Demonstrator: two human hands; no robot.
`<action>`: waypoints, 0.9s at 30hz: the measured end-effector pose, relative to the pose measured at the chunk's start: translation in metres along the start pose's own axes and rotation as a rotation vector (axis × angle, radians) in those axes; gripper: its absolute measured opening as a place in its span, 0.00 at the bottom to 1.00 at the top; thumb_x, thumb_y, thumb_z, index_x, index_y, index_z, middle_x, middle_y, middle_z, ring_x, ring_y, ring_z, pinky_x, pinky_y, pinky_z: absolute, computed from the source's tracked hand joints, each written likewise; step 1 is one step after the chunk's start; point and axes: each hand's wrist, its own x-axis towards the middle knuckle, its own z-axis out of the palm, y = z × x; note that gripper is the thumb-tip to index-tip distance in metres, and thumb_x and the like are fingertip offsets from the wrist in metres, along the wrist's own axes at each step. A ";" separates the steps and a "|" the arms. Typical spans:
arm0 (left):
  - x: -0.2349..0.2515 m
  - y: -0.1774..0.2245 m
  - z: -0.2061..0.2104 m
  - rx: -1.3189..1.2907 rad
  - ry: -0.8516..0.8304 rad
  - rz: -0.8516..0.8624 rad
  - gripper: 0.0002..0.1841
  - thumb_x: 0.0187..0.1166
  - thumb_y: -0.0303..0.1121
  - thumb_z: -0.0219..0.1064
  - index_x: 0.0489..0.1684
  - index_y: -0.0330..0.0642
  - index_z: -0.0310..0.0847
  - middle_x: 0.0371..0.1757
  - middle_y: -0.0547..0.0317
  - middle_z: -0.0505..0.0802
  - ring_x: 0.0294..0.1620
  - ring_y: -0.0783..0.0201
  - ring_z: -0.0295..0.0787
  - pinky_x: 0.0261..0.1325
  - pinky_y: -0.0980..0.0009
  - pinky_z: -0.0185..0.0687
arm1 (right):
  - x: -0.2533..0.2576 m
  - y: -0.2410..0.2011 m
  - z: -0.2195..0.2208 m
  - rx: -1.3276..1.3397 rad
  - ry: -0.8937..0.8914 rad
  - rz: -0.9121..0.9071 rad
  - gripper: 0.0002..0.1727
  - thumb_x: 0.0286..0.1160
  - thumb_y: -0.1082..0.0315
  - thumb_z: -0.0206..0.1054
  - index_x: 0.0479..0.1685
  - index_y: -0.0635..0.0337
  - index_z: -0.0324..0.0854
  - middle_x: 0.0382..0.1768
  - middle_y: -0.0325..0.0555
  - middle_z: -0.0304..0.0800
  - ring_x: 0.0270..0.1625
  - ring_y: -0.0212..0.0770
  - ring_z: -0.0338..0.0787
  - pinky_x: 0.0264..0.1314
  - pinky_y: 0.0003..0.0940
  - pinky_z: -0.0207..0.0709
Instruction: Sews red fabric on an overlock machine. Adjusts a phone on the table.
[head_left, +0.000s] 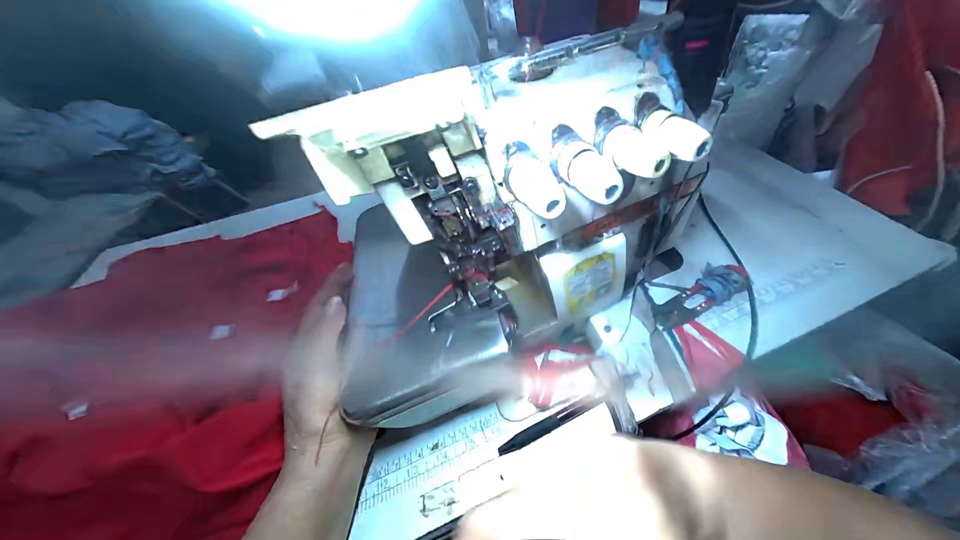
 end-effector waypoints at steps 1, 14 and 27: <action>0.010 -0.009 -0.005 -0.050 -0.064 0.056 0.24 0.94 0.35 0.34 0.83 0.48 0.66 0.67 0.78 0.85 0.65 0.88 0.80 0.70 0.84 0.75 | -0.025 0.009 -0.021 -0.146 0.063 0.036 0.17 0.86 0.55 0.63 0.41 0.58 0.90 0.37 0.48 0.93 0.44 0.42 0.92 0.50 0.34 0.84; 0.009 -0.024 0.003 -0.195 -0.036 0.197 0.26 0.93 0.38 0.27 0.66 0.47 0.76 0.55 0.81 0.93 0.58 0.87 0.87 0.63 0.85 0.81 | -0.153 0.062 -0.105 -0.781 0.232 0.579 0.35 0.93 0.40 0.34 0.82 0.55 0.65 0.91 0.47 0.57 0.94 0.37 0.53 0.93 0.35 0.51; 0.013 0.054 -0.063 0.729 0.009 0.595 0.21 0.91 0.35 0.54 0.73 0.28 0.78 0.79 0.41 0.81 0.81 0.64 0.75 0.83 0.67 0.69 | -0.158 0.066 -0.116 -0.457 0.434 0.707 0.38 0.93 0.45 0.41 0.71 0.77 0.74 0.80 0.66 0.69 0.85 0.43 0.69 0.88 0.36 0.61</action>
